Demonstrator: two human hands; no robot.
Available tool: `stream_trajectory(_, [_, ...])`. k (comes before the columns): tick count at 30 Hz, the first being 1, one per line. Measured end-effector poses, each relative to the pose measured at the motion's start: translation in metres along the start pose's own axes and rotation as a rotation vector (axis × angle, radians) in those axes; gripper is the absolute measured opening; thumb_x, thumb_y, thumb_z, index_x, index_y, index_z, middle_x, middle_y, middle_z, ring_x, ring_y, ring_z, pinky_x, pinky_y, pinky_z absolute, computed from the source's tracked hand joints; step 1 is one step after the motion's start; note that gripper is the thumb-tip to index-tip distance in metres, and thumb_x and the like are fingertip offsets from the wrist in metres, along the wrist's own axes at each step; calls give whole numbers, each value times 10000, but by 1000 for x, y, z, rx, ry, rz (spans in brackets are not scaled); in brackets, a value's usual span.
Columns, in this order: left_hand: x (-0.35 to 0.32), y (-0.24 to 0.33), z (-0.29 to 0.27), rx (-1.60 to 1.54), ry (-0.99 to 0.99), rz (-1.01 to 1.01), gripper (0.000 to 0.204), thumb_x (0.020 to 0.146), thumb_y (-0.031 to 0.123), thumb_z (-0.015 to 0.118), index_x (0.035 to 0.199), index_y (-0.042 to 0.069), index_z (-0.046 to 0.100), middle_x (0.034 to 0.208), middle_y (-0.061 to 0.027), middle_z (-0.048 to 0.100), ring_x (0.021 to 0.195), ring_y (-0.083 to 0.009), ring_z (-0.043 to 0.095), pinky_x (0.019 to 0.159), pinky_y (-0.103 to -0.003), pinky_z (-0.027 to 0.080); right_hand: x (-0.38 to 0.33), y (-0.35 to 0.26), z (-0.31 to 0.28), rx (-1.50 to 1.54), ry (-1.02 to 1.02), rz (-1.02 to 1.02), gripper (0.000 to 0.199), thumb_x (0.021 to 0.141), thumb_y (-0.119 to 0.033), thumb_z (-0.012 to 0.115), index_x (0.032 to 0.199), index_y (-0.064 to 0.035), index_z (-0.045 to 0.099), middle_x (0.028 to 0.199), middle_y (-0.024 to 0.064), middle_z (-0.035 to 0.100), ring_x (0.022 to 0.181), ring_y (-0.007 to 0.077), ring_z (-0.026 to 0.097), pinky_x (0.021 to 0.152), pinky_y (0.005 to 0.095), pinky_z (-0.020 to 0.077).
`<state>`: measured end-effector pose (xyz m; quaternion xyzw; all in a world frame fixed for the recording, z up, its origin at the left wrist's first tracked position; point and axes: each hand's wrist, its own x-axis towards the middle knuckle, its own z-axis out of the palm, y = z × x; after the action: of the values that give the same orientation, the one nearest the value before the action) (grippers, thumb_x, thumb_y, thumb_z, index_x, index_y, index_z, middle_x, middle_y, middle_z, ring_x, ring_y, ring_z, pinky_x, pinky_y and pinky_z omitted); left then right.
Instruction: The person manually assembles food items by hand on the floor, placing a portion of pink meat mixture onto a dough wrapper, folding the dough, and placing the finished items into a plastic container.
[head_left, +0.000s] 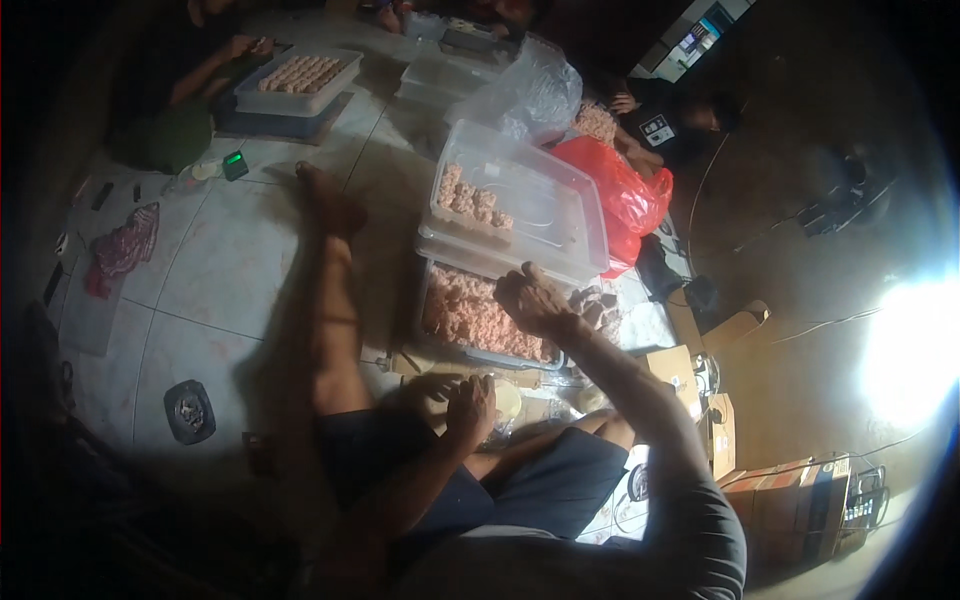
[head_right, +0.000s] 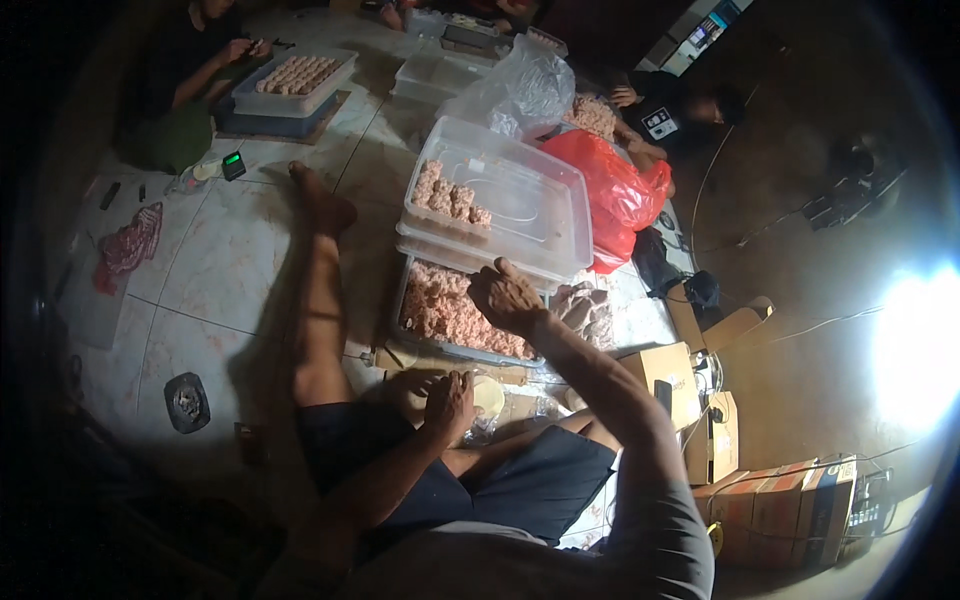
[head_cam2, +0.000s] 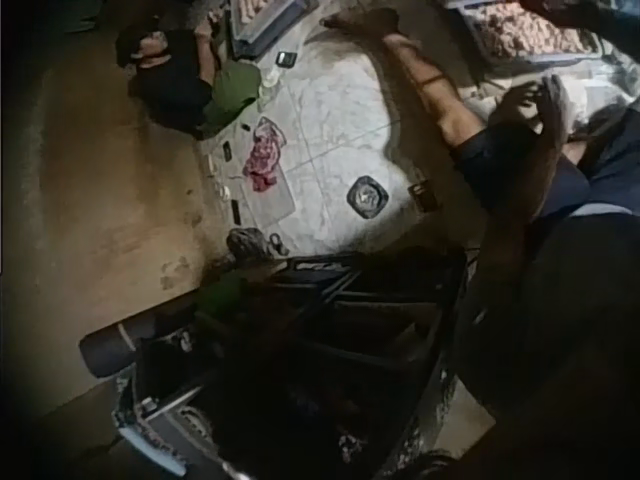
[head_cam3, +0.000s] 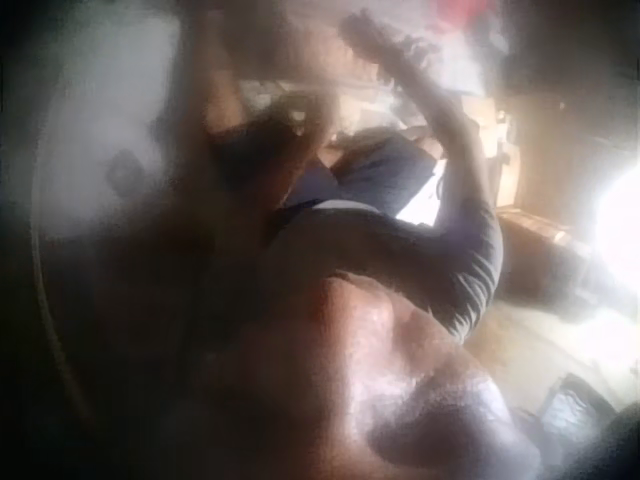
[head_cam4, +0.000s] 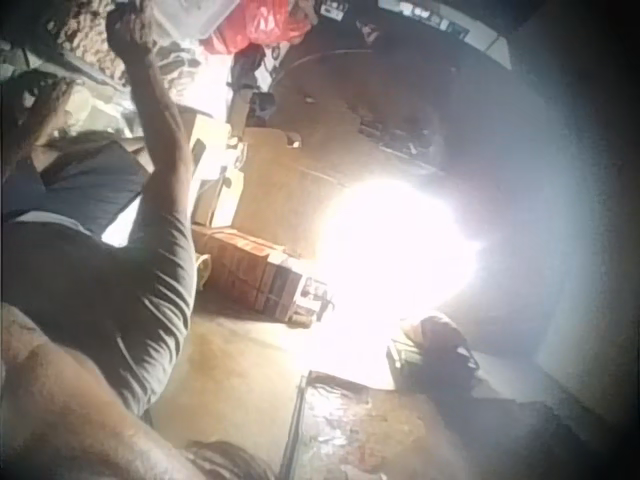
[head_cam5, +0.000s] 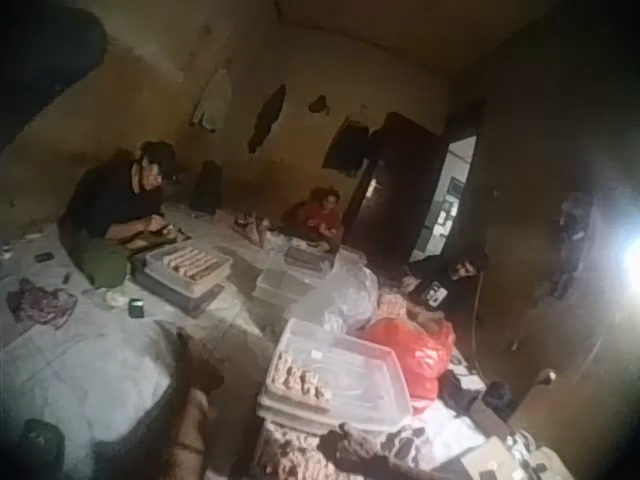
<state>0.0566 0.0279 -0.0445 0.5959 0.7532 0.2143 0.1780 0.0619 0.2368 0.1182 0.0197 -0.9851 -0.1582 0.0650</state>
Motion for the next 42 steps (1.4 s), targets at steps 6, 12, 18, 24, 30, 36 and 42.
stream_trajectory(6, [6,-21,25,30,-21,-62,682,837,423,760,1284,-35,525,994,-196,693,880,-340,712,777,-438,552,-15,1,-16,199,-351,-6,43,899,-143,573,860,-137,590,889,62,582,897,213,610,937,408,392])
stream_trajectory(12, [11,-22,34,-81,-38,-50,615,870,459,741,1212,-25,578,963,-252,705,907,-421,703,808,-491,547,-31,24,39,-71,255,81,53,894,-135,586,922,-107,622,923,64,604,905,248,610,885,435,395])
stream_trajectory(18, [7,-22,27,-162,-34,-38,611,855,558,717,1021,-21,617,922,-277,690,871,-431,693,807,-500,540,-50,23,5,253,-13,165,53,914,-163,602,927,-118,627,905,71,656,880,267,639,881,483,428])
stream_trajectory(24, [4,-28,45,-161,-8,-11,648,851,572,713,1021,-45,616,890,-275,672,834,-431,686,785,-511,535,-29,20,0,-22,-208,404,97,938,-130,554,958,-121,649,953,79,666,941,246,635,929,452,400])
stream_trajectory(30, [3,-39,26,-169,-5,-35,479,839,421,764,989,-24,669,891,-246,691,821,-408,677,765,-502,525,-21,-14,2,90,-107,123,73,929,-155,555,907,-135,621,933,43,633,954,210,606,935,421,390])
stream_trajectory(36, [7,-18,-28,-459,-41,41,261,833,273,758,861,38,649,882,-224,665,868,-389,668,731,-491,520,-58,24,-18,318,-103,233,93,938,-176,574,867,-129,611,840,42,633,846,232,623,894,456,403])
stream_trajectory(42, [17,-20,-33,-981,81,61,250,840,227,753,846,35,593,744,-35,573,716,-125,567,649,-320,486,-30,-8,17,157,-217,250,133,981,-166,518,908,-175,630,871,28,641,938,201,627,942,432,386])
